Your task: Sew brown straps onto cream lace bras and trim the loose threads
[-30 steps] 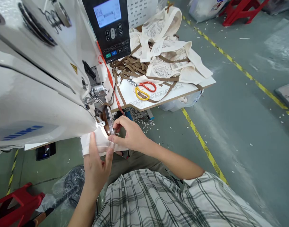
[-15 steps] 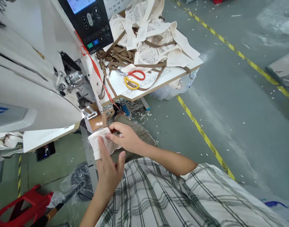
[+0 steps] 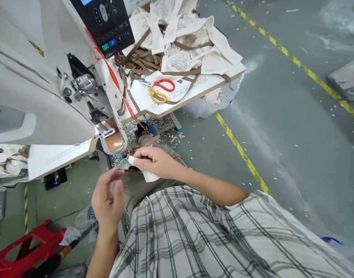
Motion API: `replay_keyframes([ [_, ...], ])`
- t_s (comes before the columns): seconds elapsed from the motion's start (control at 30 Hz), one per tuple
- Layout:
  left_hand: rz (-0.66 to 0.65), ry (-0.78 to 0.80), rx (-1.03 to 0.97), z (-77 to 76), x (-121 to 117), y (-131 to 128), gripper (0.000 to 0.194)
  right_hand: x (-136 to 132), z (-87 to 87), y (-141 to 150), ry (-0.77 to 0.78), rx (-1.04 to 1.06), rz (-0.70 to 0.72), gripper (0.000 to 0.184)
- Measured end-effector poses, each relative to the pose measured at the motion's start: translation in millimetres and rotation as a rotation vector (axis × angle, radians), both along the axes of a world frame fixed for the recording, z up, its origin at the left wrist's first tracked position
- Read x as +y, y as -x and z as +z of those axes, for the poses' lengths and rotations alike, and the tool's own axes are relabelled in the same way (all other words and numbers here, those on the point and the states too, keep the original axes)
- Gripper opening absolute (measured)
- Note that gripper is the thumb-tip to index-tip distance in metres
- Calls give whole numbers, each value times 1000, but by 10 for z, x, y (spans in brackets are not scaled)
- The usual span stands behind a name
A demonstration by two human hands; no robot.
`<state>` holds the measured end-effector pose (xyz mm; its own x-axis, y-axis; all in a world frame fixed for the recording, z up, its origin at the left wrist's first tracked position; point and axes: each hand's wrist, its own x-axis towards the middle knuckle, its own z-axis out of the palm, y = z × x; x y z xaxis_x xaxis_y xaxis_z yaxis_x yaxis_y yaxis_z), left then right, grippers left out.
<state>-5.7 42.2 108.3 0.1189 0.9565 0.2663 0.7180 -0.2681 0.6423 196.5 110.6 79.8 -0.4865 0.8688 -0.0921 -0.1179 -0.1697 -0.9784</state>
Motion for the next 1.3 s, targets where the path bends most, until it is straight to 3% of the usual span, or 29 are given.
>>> replay_keyframes([
  [0.07,-135,-45,-16,62,98,18,40,-1,21,-29,-78,-57,40,36],
  [0.2,-379,25,53,116,278,6,58,-6,73,-71,-308,-190,117,31],
  [0.27,-405,31,78,86,331,16,48,-23,79,-87,-410,-260,137,26],
  [0.33,-391,-10,84,29,353,44,26,-48,61,-98,-492,-331,126,19],
  [0.43,-402,-228,129,-69,346,90,13,-81,-4,-94,-694,-424,24,8],
  [0.53,-423,-556,190,-135,322,100,16,-96,-81,-61,-1006,-451,-147,10],
  [0.63,-411,-704,180,-160,302,80,20,-105,-125,-26,-1185,-399,-257,9],
  [1.3,-400,-734,143,-231,258,141,22,-115,-193,56,-1157,-306,-267,8],
])
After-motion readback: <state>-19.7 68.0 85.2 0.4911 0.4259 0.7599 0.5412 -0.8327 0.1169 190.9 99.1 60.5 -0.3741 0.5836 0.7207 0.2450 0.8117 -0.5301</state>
